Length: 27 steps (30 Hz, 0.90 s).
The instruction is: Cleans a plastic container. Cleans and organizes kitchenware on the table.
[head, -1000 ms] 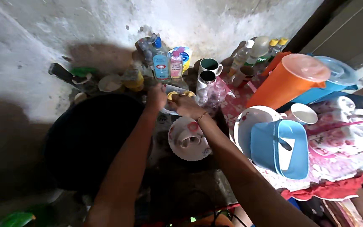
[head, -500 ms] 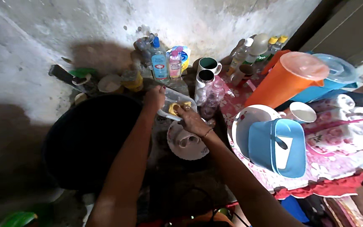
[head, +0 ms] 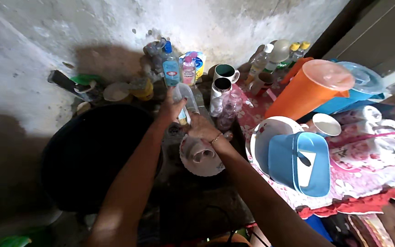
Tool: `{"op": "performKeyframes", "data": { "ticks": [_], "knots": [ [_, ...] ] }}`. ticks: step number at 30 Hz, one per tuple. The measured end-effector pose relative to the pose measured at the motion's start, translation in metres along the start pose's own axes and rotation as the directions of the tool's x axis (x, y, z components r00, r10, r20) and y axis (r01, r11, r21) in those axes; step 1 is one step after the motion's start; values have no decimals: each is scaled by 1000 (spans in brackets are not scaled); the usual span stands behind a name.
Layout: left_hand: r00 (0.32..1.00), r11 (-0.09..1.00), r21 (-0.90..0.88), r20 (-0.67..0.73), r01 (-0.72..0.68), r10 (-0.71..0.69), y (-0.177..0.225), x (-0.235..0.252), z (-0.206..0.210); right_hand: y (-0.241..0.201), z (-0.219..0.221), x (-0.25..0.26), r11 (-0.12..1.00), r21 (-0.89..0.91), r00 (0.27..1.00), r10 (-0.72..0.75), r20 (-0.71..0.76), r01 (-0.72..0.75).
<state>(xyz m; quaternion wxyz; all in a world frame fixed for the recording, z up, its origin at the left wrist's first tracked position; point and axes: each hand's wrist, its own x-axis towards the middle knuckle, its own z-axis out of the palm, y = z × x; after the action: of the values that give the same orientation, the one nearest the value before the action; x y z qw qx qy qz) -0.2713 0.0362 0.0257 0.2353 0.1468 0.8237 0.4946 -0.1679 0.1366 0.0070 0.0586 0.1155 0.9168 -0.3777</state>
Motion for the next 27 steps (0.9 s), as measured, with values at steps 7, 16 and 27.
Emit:
{"op": "performKeyframes", "data": {
  "ticks": [7,16,27],
  "knots": [
    [996,997,12,-53,-71,71,0,4,-4,-1,7,33,952,306,1000,4,-27,4],
    [994,997,30,-83,-69,71,-3,8,-9,15,-19,31,906,331,964,-261,-55,264],
    [994,995,-27,-63,-96,94,-4,9,-6,5,-1,11,881,36,878,-466,-109,472]
  ]
}}
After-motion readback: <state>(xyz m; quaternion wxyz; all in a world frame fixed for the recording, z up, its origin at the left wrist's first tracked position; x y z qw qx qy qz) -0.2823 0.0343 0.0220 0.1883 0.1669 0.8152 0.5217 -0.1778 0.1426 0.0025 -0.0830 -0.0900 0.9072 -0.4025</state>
